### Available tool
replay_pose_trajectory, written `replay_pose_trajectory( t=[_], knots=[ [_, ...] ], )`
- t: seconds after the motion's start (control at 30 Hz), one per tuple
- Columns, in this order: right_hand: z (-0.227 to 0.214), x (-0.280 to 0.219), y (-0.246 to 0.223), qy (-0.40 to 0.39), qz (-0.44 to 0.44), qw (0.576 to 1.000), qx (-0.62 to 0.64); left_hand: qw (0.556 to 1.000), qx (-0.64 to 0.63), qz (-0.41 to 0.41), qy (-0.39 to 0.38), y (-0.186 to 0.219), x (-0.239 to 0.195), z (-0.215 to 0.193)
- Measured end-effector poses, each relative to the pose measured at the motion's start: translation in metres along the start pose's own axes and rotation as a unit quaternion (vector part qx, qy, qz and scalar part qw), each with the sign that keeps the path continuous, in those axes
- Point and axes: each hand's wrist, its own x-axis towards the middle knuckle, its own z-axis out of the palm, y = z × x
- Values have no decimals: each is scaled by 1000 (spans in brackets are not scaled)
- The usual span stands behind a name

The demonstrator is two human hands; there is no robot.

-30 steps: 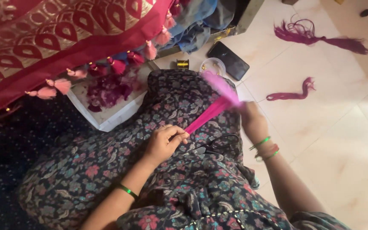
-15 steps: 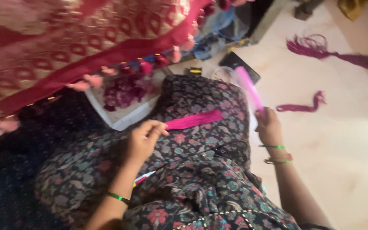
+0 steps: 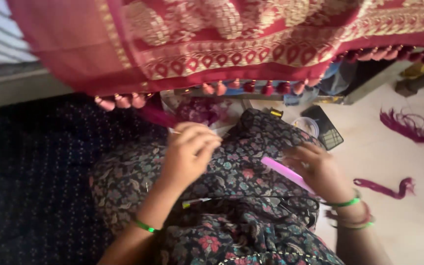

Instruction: Attaching decorative tassels to the border of a saree by tying knots and trimming excess thread.

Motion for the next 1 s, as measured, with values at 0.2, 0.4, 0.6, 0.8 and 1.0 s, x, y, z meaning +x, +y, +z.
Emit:
replay_pose_trajectory(
  t=[0.2,0.4,0.6,0.8,1.0],
  knots=[
    [19,56,-87,28,-167,977,132,996,-15,65,-51,19,-2,-6],
    [17,78,-122,39,-206,969,134,974,-187,-9,-129,18,4,-20],
    [8,68,-98,93,-111,843,519,977,-102,-29,-187,-5,-15,-3],
    [-31,55,-81,255,-133,787,546,993,20,6,-119,-69,-39,3],
    [-14,54,-76,268,-103,897,337,855,-455,-247,16,-49,16,-29]
  ],
)
